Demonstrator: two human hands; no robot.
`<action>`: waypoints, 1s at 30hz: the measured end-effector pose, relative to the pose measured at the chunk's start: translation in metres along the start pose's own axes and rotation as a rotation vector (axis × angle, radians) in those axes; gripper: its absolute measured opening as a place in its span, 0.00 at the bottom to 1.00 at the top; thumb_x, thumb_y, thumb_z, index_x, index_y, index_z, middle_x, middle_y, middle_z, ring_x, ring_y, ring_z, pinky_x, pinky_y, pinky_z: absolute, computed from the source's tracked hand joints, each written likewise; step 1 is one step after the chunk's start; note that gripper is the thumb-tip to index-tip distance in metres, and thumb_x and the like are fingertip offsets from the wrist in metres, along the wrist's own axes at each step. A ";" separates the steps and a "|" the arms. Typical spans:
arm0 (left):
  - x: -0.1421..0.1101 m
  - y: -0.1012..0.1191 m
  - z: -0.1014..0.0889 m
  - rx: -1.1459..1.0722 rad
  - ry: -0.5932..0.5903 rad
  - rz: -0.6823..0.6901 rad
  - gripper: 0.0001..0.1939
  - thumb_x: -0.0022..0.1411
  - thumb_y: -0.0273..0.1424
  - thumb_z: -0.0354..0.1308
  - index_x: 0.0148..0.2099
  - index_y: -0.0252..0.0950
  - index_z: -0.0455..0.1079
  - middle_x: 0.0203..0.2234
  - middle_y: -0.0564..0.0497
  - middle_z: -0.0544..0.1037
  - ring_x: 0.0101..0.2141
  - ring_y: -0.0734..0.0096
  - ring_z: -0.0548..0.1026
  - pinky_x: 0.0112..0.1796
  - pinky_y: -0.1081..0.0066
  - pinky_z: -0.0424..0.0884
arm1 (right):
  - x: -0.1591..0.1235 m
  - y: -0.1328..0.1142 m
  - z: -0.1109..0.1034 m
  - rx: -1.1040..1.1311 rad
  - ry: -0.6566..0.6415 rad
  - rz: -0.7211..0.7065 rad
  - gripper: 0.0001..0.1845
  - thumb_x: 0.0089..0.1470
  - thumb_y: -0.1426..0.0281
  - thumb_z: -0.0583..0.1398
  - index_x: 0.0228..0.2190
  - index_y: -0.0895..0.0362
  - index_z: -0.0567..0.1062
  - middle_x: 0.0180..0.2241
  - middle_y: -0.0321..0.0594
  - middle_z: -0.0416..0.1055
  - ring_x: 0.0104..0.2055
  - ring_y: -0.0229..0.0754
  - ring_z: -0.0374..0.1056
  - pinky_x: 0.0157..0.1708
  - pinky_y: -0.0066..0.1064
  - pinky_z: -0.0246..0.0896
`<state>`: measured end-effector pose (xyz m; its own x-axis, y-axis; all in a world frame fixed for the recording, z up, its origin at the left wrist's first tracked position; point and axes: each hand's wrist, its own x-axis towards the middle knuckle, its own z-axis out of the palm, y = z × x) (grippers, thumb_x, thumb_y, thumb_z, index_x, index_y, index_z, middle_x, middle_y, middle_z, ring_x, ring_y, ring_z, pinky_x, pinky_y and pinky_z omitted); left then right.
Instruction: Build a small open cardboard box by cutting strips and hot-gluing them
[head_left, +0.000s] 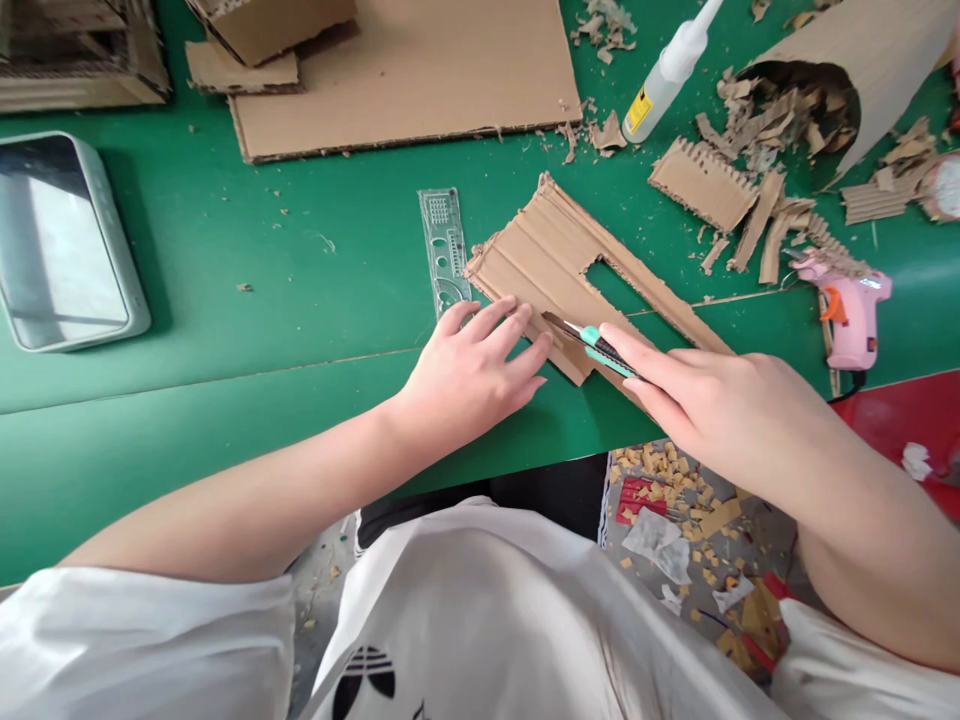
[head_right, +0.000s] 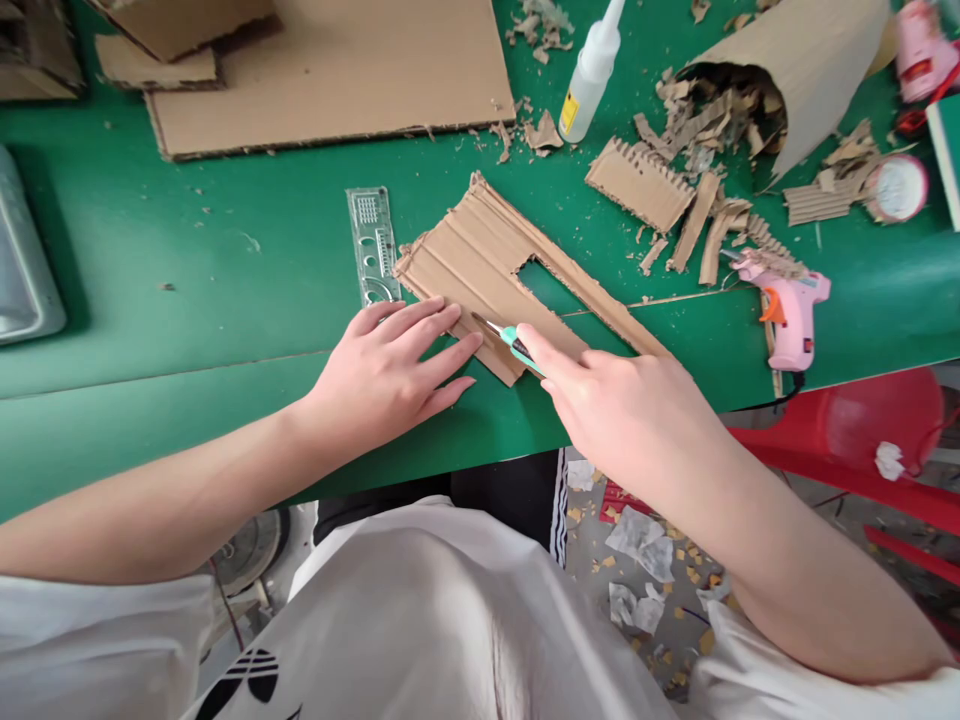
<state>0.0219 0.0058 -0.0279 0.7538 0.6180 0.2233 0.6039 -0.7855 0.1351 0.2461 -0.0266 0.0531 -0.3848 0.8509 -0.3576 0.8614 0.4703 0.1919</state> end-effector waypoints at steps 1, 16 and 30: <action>0.000 0.000 0.000 -0.004 0.000 -0.002 0.15 0.65 0.33 0.52 0.52 0.35 0.70 0.52 0.36 0.72 0.53 0.50 0.70 0.47 0.53 0.68 | 0.001 0.000 0.000 -0.004 -0.009 -0.001 0.27 0.62 0.67 0.48 0.62 0.48 0.57 0.25 0.34 0.75 0.21 0.38 0.67 0.21 0.30 0.43; -0.001 0.000 0.002 0.033 0.005 -0.004 0.16 0.66 0.34 0.50 0.52 0.35 0.70 0.52 0.37 0.73 0.52 0.51 0.71 0.46 0.54 0.67 | 0.002 0.005 -0.009 -0.032 -0.120 0.011 0.30 0.61 0.66 0.50 0.63 0.46 0.53 0.28 0.36 0.78 0.24 0.42 0.71 0.20 0.29 0.40; 0.003 -0.002 0.000 0.071 0.063 0.033 0.15 0.67 0.30 0.48 0.51 0.33 0.71 0.49 0.41 0.76 0.50 0.56 0.74 0.43 0.57 0.70 | -0.024 -0.007 -0.001 -0.071 -0.156 0.088 0.32 0.59 0.69 0.51 0.63 0.46 0.53 0.26 0.36 0.76 0.21 0.41 0.70 0.19 0.30 0.32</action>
<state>0.0230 0.0093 -0.0273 0.7572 0.5869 0.2867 0.5975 -0.7997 0.0589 0.2490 -0.0504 0.0612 -0.2481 0.8456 -0.4727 0.8618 0.4155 0.2909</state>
